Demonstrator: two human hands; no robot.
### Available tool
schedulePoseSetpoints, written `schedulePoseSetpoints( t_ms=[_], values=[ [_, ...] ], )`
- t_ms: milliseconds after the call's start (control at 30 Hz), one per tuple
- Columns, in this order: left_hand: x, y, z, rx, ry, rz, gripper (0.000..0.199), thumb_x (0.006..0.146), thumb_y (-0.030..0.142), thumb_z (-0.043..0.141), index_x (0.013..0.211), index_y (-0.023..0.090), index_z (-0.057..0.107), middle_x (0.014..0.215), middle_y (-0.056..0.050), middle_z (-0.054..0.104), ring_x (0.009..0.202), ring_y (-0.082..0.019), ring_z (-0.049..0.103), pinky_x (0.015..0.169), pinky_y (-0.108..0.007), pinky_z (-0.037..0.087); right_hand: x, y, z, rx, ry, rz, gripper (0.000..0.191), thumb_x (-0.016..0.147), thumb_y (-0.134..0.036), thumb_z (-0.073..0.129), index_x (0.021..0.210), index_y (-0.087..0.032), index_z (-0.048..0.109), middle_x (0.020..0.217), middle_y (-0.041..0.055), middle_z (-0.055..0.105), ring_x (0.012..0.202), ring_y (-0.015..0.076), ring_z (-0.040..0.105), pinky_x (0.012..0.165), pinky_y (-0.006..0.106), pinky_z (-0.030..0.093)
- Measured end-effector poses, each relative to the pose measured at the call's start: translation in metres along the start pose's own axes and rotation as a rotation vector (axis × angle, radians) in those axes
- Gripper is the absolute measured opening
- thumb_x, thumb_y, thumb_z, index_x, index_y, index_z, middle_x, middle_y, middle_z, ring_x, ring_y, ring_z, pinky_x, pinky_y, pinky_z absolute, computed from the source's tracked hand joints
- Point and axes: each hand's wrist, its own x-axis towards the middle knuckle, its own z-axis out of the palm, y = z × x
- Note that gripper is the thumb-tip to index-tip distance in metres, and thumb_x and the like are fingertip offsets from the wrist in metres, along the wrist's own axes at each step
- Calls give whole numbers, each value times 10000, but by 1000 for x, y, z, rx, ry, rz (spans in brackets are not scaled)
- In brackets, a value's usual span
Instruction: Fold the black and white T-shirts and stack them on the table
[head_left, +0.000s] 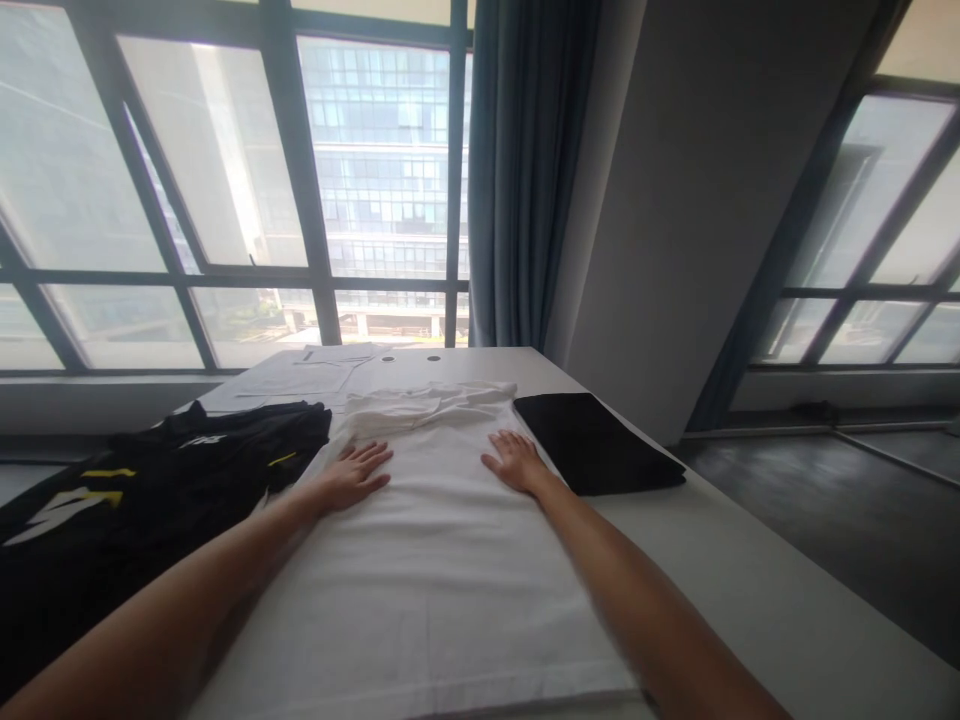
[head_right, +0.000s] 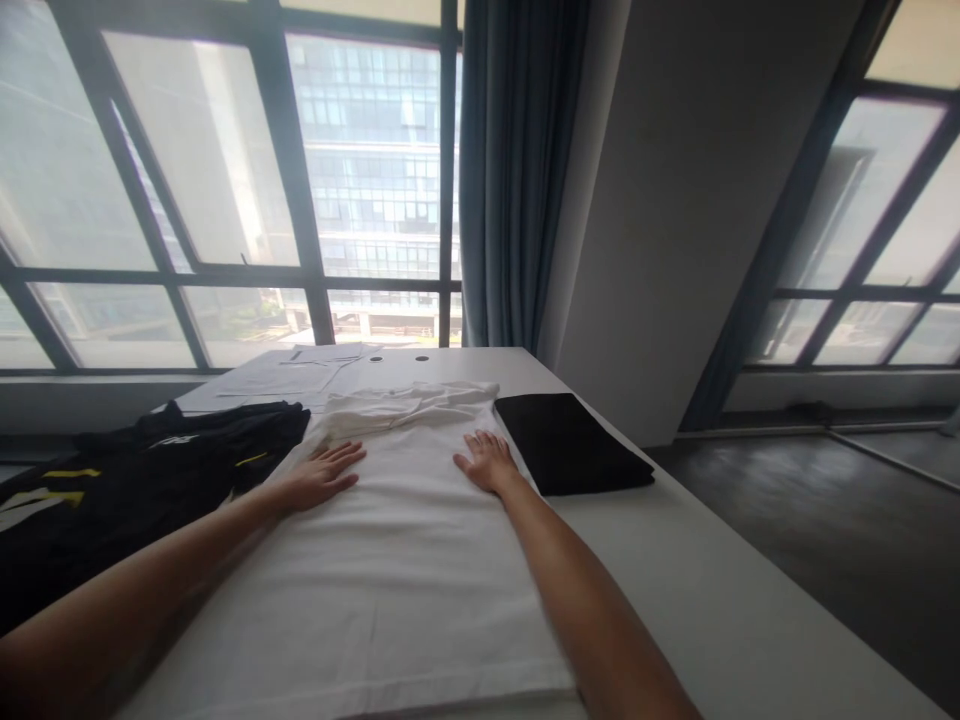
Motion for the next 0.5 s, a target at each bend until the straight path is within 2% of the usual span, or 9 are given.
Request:
schedulePoseSetpoints(
  t_ms=[67, 167, 367, 500],
  values=[
    [-13, 3, 5, 21, 4, -22, 733, 945, 655, 280, 1533, 223, 352, 1624, -80, 241, 1507, -249, 182, 1218, -430, 104, -2, 0, 0, -15, -114, 25, 685, 984, -584, 294, 1552, -203, 275, 1641, 105, 172, 1507, 244, 123, 1196, 443, 63],
    [-28, 13, 8, 54, -28, -33, 746, 949, 643, 270, 1552, 205, 305, 1629, -85, 204, 1514, -252, 151, 1217, -445, 77, -12, -3, -5, -40, -217, 41, 716, 985, -596, 245, 1580, -202, 187, 1656, 90, 83, 1519, 239, 55, 1203, 463, 46],
    [-58, 34, 10, 73, -65, -21, 752, 952, 648, 262, 1571, 223, 242, 1641, -84, 123, 1521, -276, 92, 1205, -508, 37, -48, -9, -24, -88, -339, 43, 805, 943, -657, 285, 1588, -194, 154, 1655, 110, 72, 1519, 268, 51, 1202, 490, 87],
    [-80, 52, 7, 83, -121, -10, 780, 948, 678, 225, 1581, 223, 190, 1645, -90, 85, 1523, -286, 59, 1197, -531, 40, -70, -12, -40, -111, -429, 19, 954, 858, -754, 382, 1587, -177, 168, 1654, 115, 80, 1517, 293, 61, 1210, 449, 114]
  ],
)
